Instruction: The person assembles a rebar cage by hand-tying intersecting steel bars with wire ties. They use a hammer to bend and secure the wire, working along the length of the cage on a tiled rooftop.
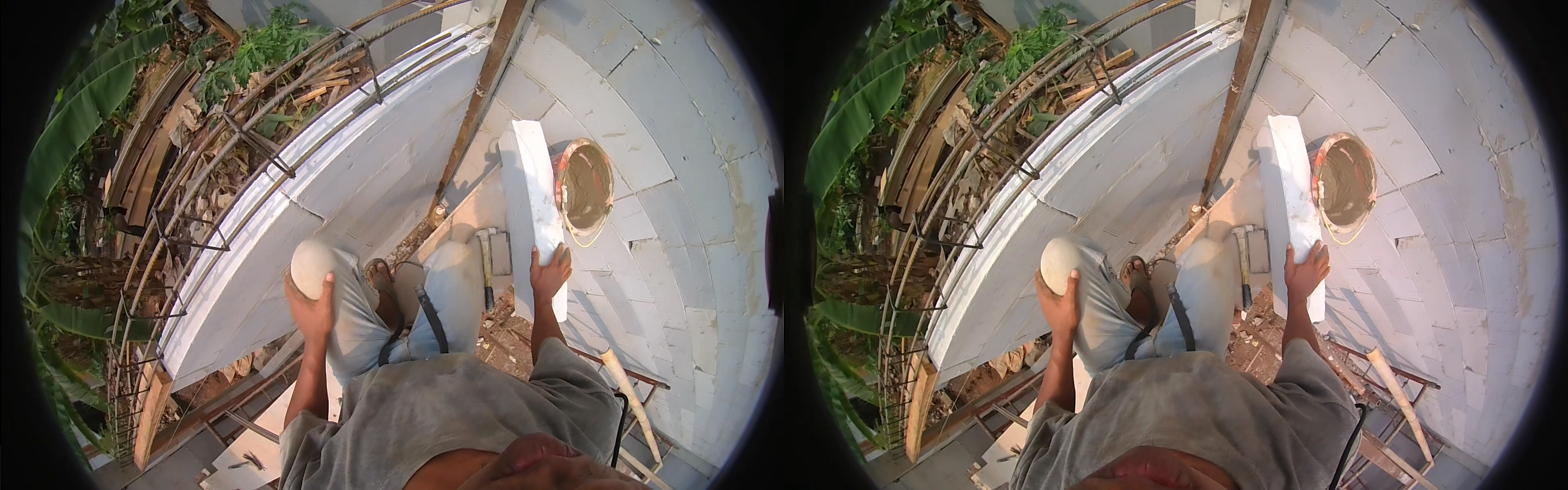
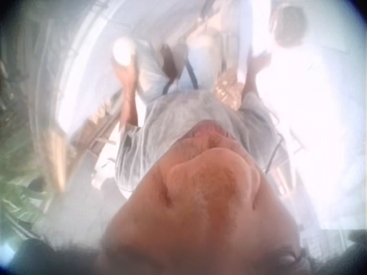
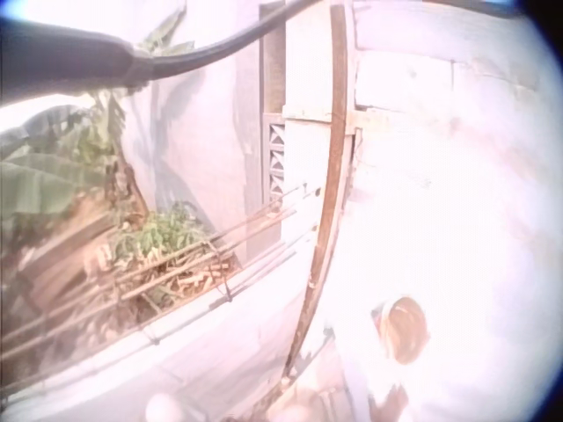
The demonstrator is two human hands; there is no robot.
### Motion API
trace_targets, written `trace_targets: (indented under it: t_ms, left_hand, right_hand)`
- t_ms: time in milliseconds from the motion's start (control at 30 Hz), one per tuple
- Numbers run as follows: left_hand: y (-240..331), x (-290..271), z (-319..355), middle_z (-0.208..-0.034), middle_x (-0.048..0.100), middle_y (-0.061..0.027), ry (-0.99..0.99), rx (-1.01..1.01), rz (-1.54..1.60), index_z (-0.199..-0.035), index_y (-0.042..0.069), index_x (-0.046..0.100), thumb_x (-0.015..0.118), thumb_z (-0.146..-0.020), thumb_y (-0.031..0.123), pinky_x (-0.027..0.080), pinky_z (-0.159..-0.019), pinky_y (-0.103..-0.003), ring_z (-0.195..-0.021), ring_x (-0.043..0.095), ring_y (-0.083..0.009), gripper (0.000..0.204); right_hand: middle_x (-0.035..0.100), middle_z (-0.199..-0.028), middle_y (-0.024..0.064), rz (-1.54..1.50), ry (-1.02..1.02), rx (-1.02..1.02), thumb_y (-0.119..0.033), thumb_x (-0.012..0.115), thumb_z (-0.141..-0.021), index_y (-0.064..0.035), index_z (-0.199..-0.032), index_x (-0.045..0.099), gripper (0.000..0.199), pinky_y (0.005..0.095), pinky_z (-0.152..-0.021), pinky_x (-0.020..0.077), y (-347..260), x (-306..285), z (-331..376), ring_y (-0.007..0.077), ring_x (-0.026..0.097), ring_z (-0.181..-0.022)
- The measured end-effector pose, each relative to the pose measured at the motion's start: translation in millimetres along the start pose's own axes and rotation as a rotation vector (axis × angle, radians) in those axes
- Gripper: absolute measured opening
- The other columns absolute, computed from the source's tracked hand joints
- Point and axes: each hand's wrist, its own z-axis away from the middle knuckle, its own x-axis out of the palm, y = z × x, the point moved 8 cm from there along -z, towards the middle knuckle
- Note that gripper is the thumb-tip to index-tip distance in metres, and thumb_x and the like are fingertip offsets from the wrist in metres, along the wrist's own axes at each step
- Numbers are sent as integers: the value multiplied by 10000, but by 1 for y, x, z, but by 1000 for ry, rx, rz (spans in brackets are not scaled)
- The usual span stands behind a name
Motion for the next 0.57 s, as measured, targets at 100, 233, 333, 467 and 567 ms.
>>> trace_targets:
  t_ms: [100,233,333,467,567]
  left_hand:
    - [5,1,0,-1346,450,-304,-5,-1,-22,-1354,-135,371,736,-797,470,347,-1065,-440,-1258,455,-407,899]
    - [1,0,-1,-1357,439,-307,-35,-11,11,-1361,-135,366,728,-800,479,338,-1074,-439,-1275,441,-414,907]
    - [-1,-1,-2,-1363,438,-303,-33,-11,9,-1359,-133,372,728,-801,480,336,-1076,-437,-1279,436,-414,902]
    - [0,-2,-2,-1378,429,-295,-36,-6,37,-1370,-117,374,724,-807,478,329,-1081,-436,-1286,427,-417,891]
    - [0,-2,-3,-1399,411,-289,-66,12,53,-1388,-87,375,710,-820,484,319,-1087,-444,-1290,423,-415,872]
  right_hand:
    - [405,-1412,261,65,-59,118,-640,565,-838,26,-1392,422,877,547,-1102,244,8,5,1,382,338,-1349]
    - [407,-1422,241,49,-65,200,-661,524,-854,53,-1377,434,889,542,-1117,227,15,6,0,356,339,-1359]
    - [441,-1403,225,30,-32,259,-649,505,-874,58,-1350,471,853,535,-1108,241,23,6,2,339,368,-1343]
    - [486,-1371,208,-12,1,335,-635,483,-895,57,-1318,512,812,522,-1098,255,36,9,4,325,402,-1321]
    - [473,-1389,198,-73,-12,366,-653,487,-884,54,-1334,497,838,508,-1114,233,42,16,6,323,392,-1331]
